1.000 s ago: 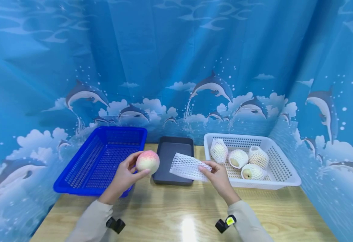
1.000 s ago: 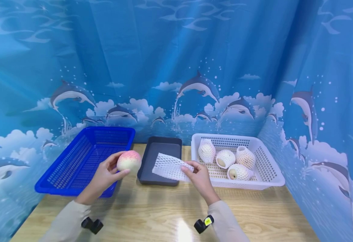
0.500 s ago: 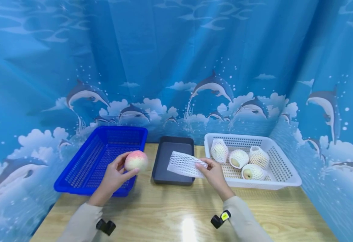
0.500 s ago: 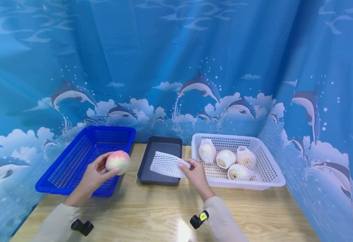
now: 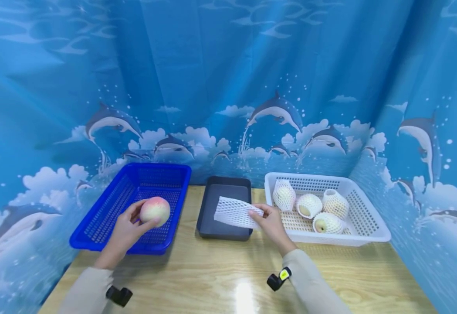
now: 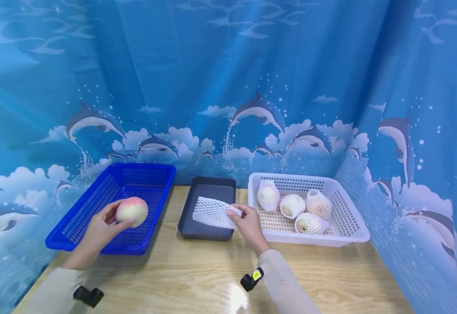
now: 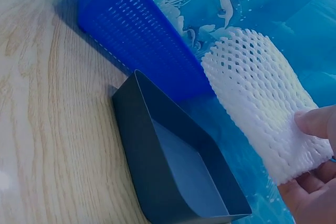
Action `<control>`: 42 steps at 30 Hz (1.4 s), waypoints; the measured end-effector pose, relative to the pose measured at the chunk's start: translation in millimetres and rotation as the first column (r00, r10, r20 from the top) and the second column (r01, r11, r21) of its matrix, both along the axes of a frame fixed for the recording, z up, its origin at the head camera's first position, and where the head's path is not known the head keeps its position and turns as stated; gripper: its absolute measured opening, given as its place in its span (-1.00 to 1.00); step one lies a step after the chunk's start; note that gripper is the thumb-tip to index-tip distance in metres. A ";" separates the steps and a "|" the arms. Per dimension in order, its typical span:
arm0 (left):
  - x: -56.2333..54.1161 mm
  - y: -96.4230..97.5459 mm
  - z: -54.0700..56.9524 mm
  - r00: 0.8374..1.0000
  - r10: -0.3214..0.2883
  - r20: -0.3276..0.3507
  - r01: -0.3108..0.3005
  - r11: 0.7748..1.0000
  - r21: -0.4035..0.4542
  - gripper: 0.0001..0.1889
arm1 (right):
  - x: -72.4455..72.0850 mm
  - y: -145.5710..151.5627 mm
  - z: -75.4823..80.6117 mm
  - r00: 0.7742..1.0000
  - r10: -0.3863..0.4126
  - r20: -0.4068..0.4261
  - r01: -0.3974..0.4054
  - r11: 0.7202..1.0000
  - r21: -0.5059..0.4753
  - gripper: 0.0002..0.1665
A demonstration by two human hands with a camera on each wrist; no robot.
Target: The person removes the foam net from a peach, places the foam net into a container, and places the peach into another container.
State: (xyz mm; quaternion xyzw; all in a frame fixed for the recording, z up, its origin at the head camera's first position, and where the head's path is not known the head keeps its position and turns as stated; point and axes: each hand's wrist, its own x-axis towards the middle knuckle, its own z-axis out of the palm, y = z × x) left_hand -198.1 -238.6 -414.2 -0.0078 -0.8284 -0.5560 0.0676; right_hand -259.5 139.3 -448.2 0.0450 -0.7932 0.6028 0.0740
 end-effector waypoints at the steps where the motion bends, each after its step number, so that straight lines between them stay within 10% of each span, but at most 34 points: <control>1: -0.4 -3.6 -0.7 1.000 0.009 0.005 -0.009 1.000 -0.011 -0.23 | -0.7 -0.9 -0.8 1.000 0.001 -0.005 -0.001 1.000 -0.001 -0.70; 20: -8.6 -61.6 -13.9 0.990 0.132 0.049 -0.122 0.976 -0.178 -0.15 | -14.3 -24.0 -14.8 0.993 0.000 0.117 -0.002 1.000 0.018 -0.70; 42: -19.0 -82.3 -24.3 0.990 0.142 0.022 -0.123 0.913 -0.388 -0.15 | -26.3 -33.0 -37.5 0.999 0.051 0.003 -0.051 0.980 0.191 -0.79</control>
